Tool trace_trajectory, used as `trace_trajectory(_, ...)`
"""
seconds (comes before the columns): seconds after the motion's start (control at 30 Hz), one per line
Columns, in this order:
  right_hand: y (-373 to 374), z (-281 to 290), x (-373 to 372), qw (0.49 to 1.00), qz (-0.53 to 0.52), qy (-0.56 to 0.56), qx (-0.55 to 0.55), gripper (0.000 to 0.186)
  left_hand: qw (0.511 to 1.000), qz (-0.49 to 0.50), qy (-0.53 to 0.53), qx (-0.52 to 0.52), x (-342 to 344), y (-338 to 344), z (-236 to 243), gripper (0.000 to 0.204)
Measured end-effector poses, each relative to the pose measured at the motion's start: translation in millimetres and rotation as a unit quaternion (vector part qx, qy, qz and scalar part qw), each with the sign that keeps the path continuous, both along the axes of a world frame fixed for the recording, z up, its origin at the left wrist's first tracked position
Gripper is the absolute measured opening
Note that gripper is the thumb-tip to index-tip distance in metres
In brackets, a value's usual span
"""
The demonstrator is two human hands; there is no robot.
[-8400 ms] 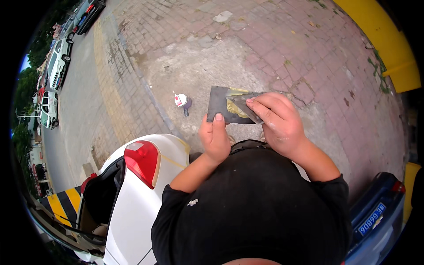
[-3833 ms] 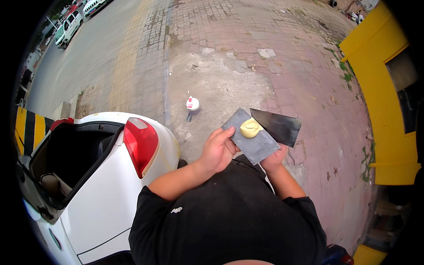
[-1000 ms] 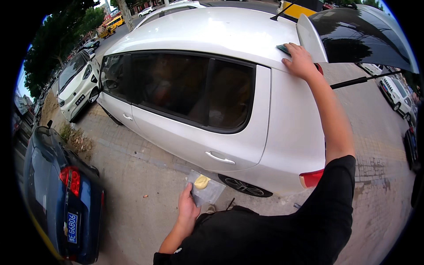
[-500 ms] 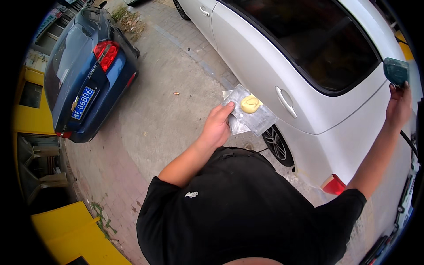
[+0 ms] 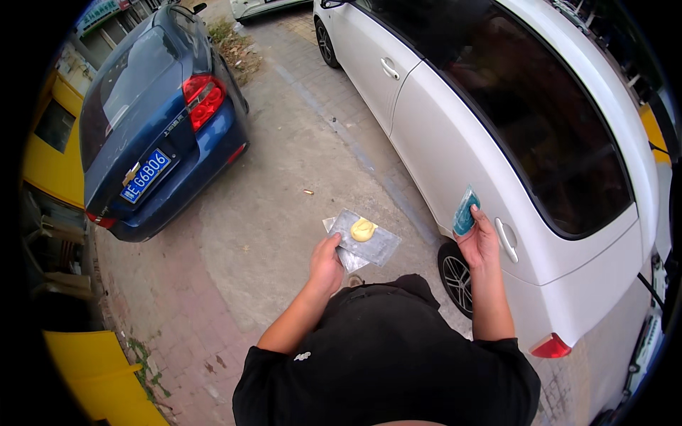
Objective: The person mixes a yellow putty on a metal sheet using a scraper, then applies the putty to the front bumper of a white car to fill imperfections. The person smooths the putty over the surface of the bumper.
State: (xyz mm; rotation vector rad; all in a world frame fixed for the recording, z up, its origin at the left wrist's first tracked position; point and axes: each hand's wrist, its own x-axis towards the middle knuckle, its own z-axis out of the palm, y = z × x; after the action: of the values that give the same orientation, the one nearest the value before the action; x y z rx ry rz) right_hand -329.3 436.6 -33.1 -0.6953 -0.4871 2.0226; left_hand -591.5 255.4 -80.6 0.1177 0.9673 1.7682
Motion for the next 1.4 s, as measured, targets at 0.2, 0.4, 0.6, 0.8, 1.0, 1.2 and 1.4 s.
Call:
trace_trajectory(0.2, 8, -14, -103, 0.997, 0.049, -0.065, -0.009, 0.024, 0.999, 0.041, 0.018, -0.015, -81, 4, -6, 0.026)
trace_trajectory(0.4, 70, -44, -182, 0.987, 0.095, -0.127, -0.006, 0.022, 0.996, 0.059, 0.042, -0.042, -150, 58, -44, 0.027)
trace_trajectory(0.6, 180, -63, -297, 0.987, 0.127, -0.101, -0.011, 0.021, 0.992, 0.088, 0.071, -0.049, -261, 139, -31, 0.028)
trace_trajectory(0.8, 285, -45, -456, 0.971, 0.224, -0.086, 0.012, 0.021, 0.968, 0.210, 0.115, -0.082, -380, 204, 15, 0.028)
trace_trajectory(1.0, 376, -44, -622, 0.939, 0.326, -0.091, 0.066, 0.021, 0.954, 0.267, 0.100, -0.089, -498, 286, 27, 0.029)
trace_trajectory(1.2, 479, -81, -761, 0.954, 0.271, -0.124, 0.032, 0.022, 0.964, 0.248, 0.078, -0.056, -661, 398, 0, 0.028)
trace_trajectory(1.4, 568, -68, -848, 0.975, 0.143, -0.167, -0.013, 0.026, 0.986, 0.151, 0.074, 0.019, -839, 540, 17, 0.028)
